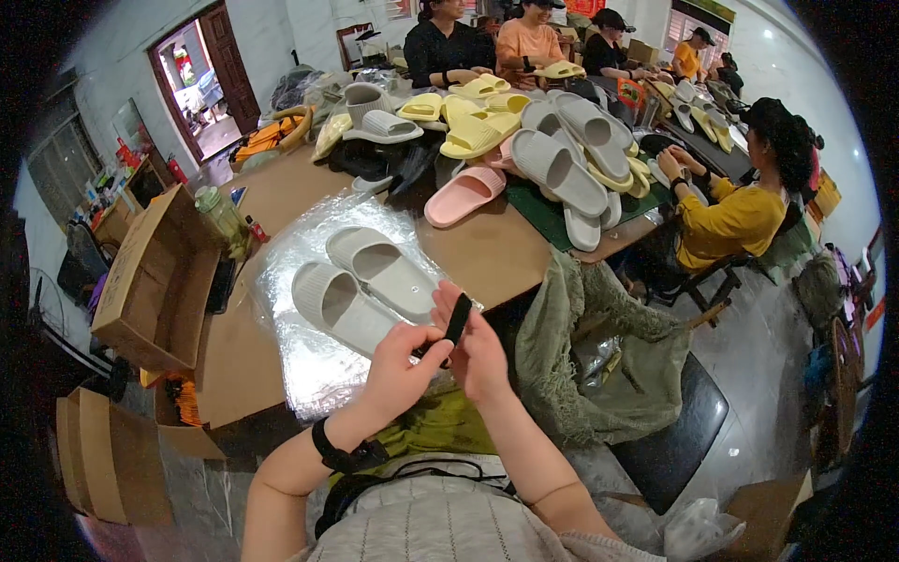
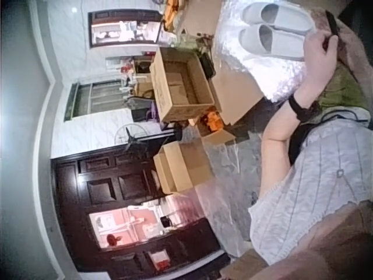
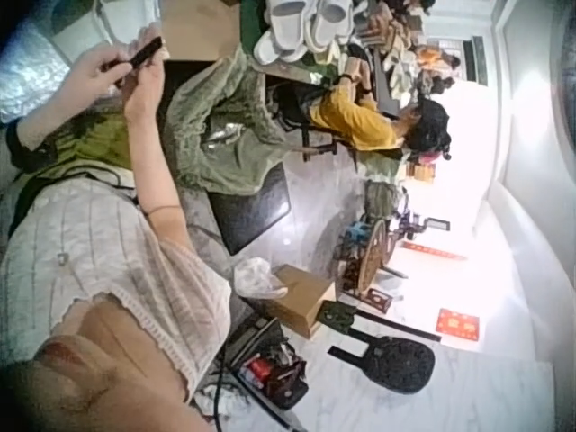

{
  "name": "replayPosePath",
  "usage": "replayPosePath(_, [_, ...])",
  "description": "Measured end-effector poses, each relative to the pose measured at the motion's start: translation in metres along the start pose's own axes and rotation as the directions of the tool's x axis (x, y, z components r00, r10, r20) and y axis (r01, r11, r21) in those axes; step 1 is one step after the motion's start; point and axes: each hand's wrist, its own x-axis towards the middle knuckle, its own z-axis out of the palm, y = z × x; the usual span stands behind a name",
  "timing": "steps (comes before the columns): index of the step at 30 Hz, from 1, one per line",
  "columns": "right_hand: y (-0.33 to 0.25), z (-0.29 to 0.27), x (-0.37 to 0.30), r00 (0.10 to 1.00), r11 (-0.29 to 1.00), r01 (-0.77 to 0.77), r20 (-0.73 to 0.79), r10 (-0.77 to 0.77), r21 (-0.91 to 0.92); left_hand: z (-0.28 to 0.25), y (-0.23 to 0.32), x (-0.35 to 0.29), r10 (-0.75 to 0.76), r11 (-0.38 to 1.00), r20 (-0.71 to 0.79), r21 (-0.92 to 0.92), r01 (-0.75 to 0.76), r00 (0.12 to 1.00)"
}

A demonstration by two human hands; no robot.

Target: The recorder is packing pairs of slides/sandals into plastic bags at a manufacturing facility.

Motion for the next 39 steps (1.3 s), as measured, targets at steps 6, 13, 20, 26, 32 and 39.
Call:
replayPosePath(6, [-0.001, -0.011, 0.01, 0.934, 0.733, 0.239, 0.357, 0.005, -0.637, -0.001, -0.003, -0.003, 0.171, 0.973, -0.03, 0.162, -0.164, 0.985])
replayPosePath(13, [-0.008, 0.009, 0.031, 0.983, 0.783, -0.091, 0.073, 0.171, -0.615, -0.003, -0.005, -0.003, 0.302, 0.937, -0.121, 0.221, -0.271, 0.946])
replayPosePath(20, [0.002, 0.024, 0.037, 0.972, 0.976, -0.212, -0.11, 0.206, -0.043, -0.014, 0.012, -0.002, -0.099, 0.98, 0.017, -0.171, 0.101, 0.995])
replayPosePath(26, [0.012, 0.011, 0.05, 0.994, 0.665, 0.077, 0.108, 0.005, -0.743, -0.022, 0.006, -0.002, -0.188, 0.959, 0.097, -0.196, 0.204, 0.977])
replayPosePath(32, [0.032, -0.006, 0.09, 0.86, 0.062, 0.062, 0.022, -0.51, -0.996, 0.003, -0.006, -0.006, -0.062, 0.996, 0.13, 0.069, 0.053, 0.99])
replayPosePath(39, [0.047, 0.019, 0.092, 0.895, -0.801, 0.177, 0.432, -0.11, -0.572, 0.025, 0.01, -0.005, 0.056, 0.981, 0.06, 0.183, -0.066, 0.997])
